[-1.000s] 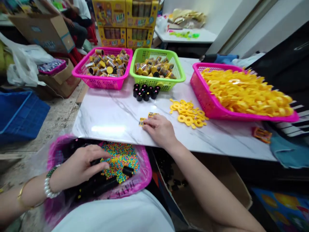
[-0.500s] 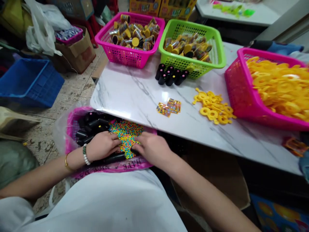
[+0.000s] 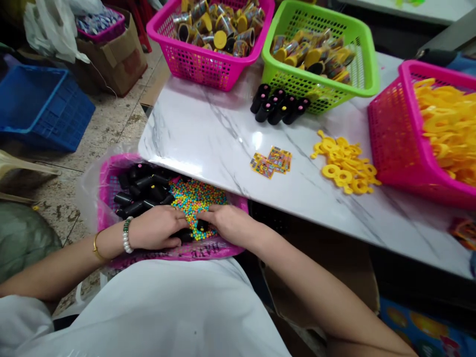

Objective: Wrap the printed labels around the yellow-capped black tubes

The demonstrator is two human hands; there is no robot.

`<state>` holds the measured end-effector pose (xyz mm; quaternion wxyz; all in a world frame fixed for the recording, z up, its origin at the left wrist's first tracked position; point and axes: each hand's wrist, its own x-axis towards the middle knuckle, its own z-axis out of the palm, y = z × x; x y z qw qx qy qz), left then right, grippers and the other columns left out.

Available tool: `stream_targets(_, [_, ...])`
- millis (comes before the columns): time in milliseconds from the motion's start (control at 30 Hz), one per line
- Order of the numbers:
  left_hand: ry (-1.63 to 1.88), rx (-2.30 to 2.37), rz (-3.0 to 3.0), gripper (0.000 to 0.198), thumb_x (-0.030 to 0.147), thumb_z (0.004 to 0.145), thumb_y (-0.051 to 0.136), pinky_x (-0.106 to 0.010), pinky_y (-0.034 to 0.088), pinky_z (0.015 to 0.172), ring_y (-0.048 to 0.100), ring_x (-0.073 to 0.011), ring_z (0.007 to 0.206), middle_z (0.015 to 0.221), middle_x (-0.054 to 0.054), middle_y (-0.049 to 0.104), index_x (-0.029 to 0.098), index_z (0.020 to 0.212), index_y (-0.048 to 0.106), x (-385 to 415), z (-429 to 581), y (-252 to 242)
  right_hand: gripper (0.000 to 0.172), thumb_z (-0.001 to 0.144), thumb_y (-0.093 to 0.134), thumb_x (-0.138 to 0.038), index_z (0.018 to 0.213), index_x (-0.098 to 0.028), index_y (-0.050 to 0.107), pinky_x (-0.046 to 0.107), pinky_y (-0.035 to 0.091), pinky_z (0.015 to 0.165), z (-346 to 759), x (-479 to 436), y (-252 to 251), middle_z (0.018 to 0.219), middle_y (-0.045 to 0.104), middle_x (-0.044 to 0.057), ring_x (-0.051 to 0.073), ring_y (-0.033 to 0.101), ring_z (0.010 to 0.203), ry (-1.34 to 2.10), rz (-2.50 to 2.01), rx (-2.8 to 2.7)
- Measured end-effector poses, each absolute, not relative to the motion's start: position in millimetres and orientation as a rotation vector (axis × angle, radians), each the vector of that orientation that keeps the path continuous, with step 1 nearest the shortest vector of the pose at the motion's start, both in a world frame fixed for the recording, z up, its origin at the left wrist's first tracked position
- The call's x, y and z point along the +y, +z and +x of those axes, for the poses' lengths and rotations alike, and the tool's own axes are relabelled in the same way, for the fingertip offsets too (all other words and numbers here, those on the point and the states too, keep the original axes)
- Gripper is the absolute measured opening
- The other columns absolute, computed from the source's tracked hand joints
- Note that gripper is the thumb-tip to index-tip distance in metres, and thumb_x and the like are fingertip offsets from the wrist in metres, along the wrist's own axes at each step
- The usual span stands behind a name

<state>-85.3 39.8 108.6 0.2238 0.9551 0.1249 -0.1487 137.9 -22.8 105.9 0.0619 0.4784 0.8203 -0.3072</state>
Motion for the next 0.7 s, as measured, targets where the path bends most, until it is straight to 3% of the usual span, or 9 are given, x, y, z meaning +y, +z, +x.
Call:
stream_targets(167, [-0.371,0.333,2.673,0.03,0.038,0.083,0.07,-0.038,0.051,0.08,0.067,-0.0264,0.087,0.094,-0.011,0.071,0.014,0.101,0.07,37.0,-85.4,107.7,0.022,0.096,0.055,-0.02,0.112,-0.015,0.07,0.037,0.049,0.084,126.0,-16.5,100.3,0.116,0.06,0.016,0.027,0.059,0.101,-0.428,1.361,2.576])
stream_targets(300, [-0.334,0.311,2.693,0.026,0.035,0.081,0.073,-0.036,0.051,0.077,0.067,-0.0257,0.085,0.089,-0.01,0.071,0.015,0.096,0.069,35.2,-85.5,103.9,0.02,0.096,0.051,-0.015,0.104,-0.011,0.069,0.038,0.049,0.079,116.1,-13.8,98.3,0.102,0.063,0.014,0.026,0.06,0.09,-0.351,1.235,2.577])
stream_targets(400, [-0.297,0.278,2.689,0.022,0.032,0.08,0.071,-0.036,0.051,0.076,0.067,-0.0255,0.085,0.088,-0.01,0.071,0.015,0.095,0.069,36.9,-89.4,101.6,0.015,0.093,0.059,-0.019,0.102,-0.014,0.07,0.034,0.051,0.076,117.0,-14.5,98.6,0.096,0.065,0.01,0.022,0.063,0.083,-0.63,1.238,2.558])
stream_targets(533, [-0.232,0.258,2.637,0.019,0.028,0.079,0.068,-0.035,0.051,0.076,0.067,-0.0244,0.083,0.088,-0.008,0.071,0.017,0.095,0.067,40.6,-97.1,102.5,0.028,0.089,0.068,-0.025,0.116,-0.018,0.069,0.031,0.053,0.083,135.2,-17.1,107.1,0.103,0.067,0.008,0.019,0.066,0.094,-1.193,1.608,2.725])
stream_targets(633, [-0.213,0.28,2.557,0.019,0.024,0.078,0.066,-0.033,0.051,0.072,0.067,-0.0234,0.08,0.087,-0.007,0.071,0.017,0.096,0.064,43.2,-99.3,104.7,0.026,0.088,0.071,-0.028,0.112,-0.022,0.072,0.033,0.053,0.09,147.3,-21.7,113.6,0.108,0.067,0.008,0.019,0.065,0.1,-1.621,1.755,2.799])
stream_targets(700, [-0.201,0.303,2.501,0.02,0.021,0.08,0.064,-0.031,0.051,0.071,0.068,-0.0224,0.081,0.09,-0.005,0.071,0.018,0.099,0.062,44.5,-98.3,105.5,0.027,0.086,0.073,-0.032,0.111,-0.022,0.072,0.032,0.055,0.086,149.4,-25.4,113.9,0.106,0.068,0.007,0.018,0.066,0.097,-1.918,1.831,2.714])
